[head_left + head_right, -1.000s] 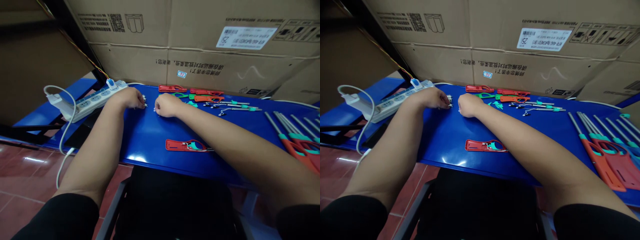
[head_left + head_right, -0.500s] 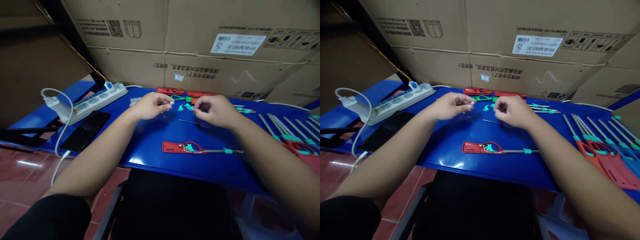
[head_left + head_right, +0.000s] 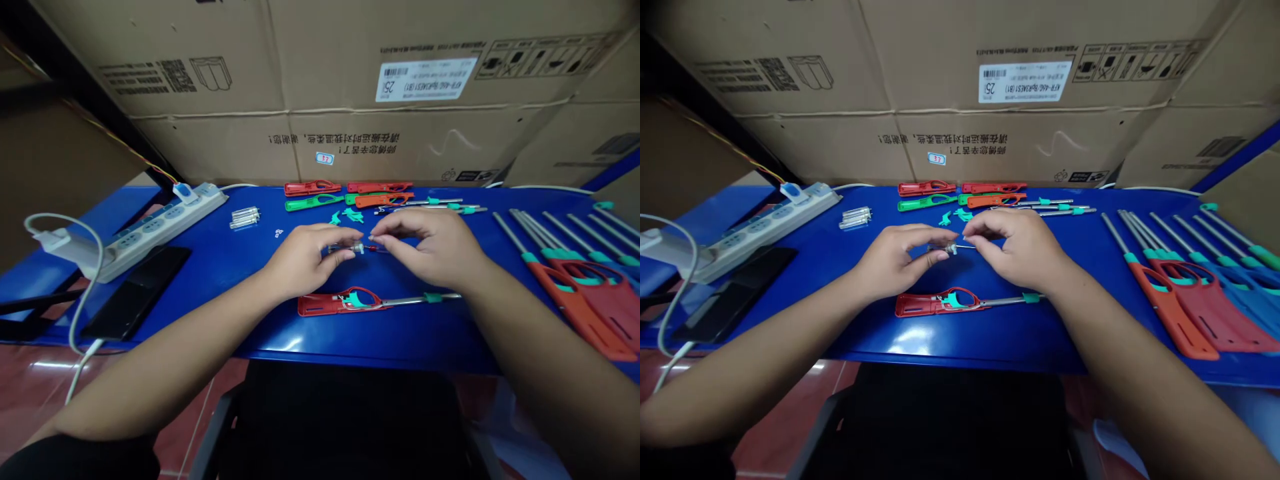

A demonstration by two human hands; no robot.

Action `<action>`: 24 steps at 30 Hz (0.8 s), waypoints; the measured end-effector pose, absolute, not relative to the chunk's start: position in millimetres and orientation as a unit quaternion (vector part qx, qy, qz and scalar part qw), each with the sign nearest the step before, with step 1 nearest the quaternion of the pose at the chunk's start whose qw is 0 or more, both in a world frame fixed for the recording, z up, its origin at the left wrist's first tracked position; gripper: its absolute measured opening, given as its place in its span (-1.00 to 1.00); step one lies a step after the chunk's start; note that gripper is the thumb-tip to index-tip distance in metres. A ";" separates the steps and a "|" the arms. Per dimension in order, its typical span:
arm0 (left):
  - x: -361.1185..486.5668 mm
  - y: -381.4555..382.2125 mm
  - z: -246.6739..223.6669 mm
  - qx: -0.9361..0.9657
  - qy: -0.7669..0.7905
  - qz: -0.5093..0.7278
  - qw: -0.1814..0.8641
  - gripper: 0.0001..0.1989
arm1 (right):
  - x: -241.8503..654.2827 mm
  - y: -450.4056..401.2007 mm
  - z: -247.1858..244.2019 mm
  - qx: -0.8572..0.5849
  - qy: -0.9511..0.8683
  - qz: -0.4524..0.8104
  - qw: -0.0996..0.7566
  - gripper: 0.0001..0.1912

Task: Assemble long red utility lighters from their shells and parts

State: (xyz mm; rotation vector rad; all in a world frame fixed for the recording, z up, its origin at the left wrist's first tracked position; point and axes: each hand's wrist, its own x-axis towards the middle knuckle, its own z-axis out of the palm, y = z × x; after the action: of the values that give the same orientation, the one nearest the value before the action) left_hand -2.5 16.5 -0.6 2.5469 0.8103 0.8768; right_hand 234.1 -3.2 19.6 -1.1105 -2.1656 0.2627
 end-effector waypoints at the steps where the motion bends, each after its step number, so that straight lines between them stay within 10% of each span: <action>1: -2.2 16.6 -0.7 0.895 0.284 0.304 0.163 -0.77 | 232.7 -3.9 18.0 -0.421 -0.837 0.101 0.335 -0.86; 24: -2.6 16.7 -1.2 0.925 0.217 0.299 0.086 -0.79 | 229.6 -1.3 12.0 -0.353 -0.870 0.088 0.334 -0.90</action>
State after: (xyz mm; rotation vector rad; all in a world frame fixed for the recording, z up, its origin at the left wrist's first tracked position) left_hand -2.6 16.7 -1.2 2.7585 0.6465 0.8901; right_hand 229.6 -1.3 12.0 -0.9216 -2.2701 0.2285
